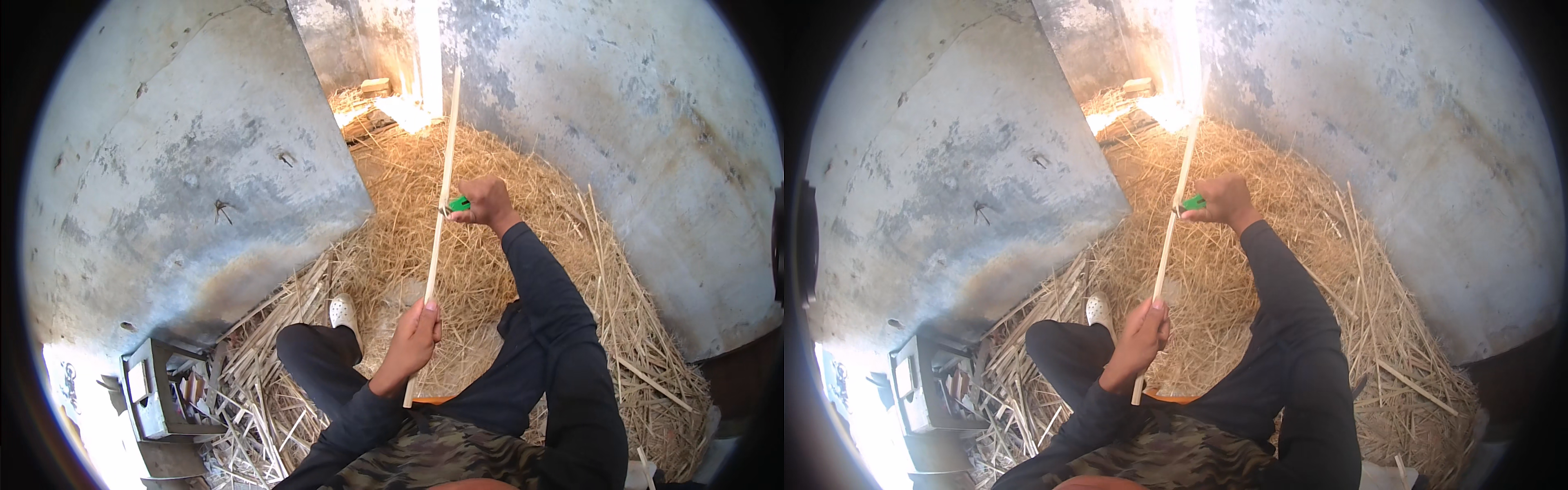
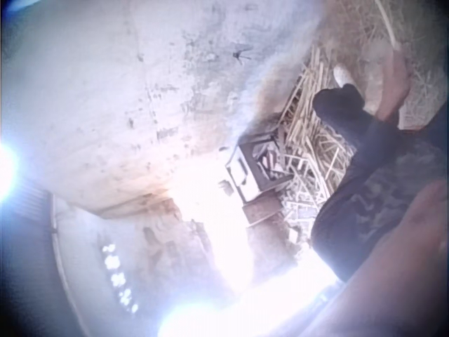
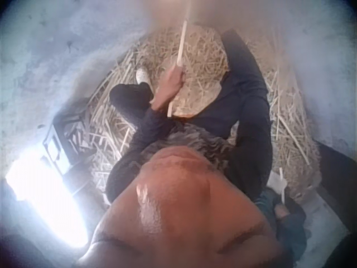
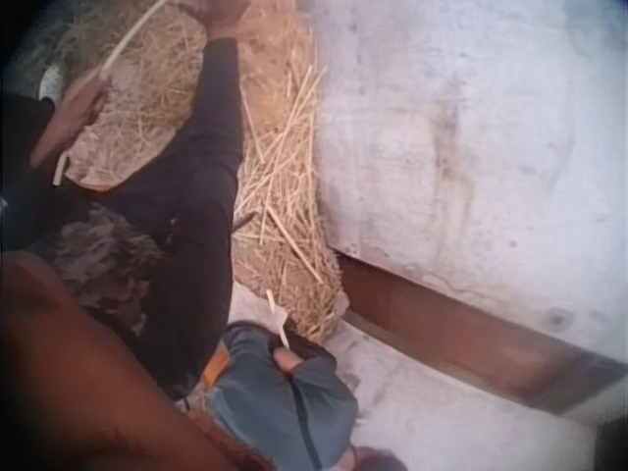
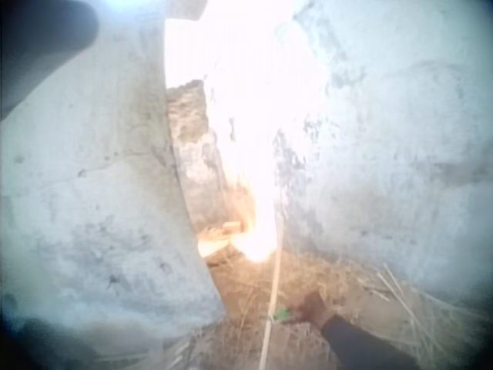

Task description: The person sits on a straw-covered floor and uses a green utility knife to shave the bark off a long, thin wooden stick. They rotate the stick and scrape the blade along its length to remove the outer layer, occasionally switching to a metal file to smooth the surface.

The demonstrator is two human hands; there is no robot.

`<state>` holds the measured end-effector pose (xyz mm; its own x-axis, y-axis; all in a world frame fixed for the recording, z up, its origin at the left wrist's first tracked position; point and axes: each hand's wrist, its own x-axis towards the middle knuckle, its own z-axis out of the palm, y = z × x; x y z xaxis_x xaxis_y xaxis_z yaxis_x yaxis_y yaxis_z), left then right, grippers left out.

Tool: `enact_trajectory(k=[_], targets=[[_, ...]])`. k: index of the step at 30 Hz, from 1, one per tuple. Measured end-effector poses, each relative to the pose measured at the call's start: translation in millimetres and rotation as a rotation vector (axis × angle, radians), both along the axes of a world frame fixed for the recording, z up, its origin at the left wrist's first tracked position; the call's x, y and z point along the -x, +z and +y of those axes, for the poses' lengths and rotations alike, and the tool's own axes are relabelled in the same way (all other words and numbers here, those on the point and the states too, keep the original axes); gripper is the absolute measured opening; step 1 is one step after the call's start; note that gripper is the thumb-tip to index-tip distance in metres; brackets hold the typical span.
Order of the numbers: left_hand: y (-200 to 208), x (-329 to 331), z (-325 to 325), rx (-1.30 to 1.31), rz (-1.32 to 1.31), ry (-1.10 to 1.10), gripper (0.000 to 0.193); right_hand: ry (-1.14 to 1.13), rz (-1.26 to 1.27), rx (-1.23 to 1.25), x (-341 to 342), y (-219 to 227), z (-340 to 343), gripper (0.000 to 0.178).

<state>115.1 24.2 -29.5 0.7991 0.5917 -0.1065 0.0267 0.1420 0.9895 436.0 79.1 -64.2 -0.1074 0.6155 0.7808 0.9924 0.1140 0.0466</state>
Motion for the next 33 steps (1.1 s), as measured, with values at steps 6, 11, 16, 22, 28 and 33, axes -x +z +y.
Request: enact_trajectory(k=[6,11,16,22,28,33], targets=[[-9.5,13.6,10.2,-0.133,0.081,0.015,0.034,0.032,0.064,0.059,11.1,6.9,-0.6,0.075],[-20.2,10.6,11.3,-0.400,0.106,0.138,0.032,-0.060,0.568,0.504,58.4,16.9,-7.7,0.074],[-17.3,12.9,15.4,-0.239,0.059,0.149,0.029,0.556,1.797,0.996,85.2,44.3,-25.9,0.061],[-18.0,10.7,14.4,-0.096,0.001,0.153,0.029,0.335,1.176,0.202,97.5,40.0,-21.6,0.037],[-11.7,5.2,9.5,-0.123,0.006,0.135,0.029,0.235,0.666,-0.199,96.1,25.3,-12.2,0.024],[-11.6,10.4,7.4,-0.238,0.044,0.093,0.029,-0.022,0.827,0.139,89.5,49.6,-25.3,0.019]])
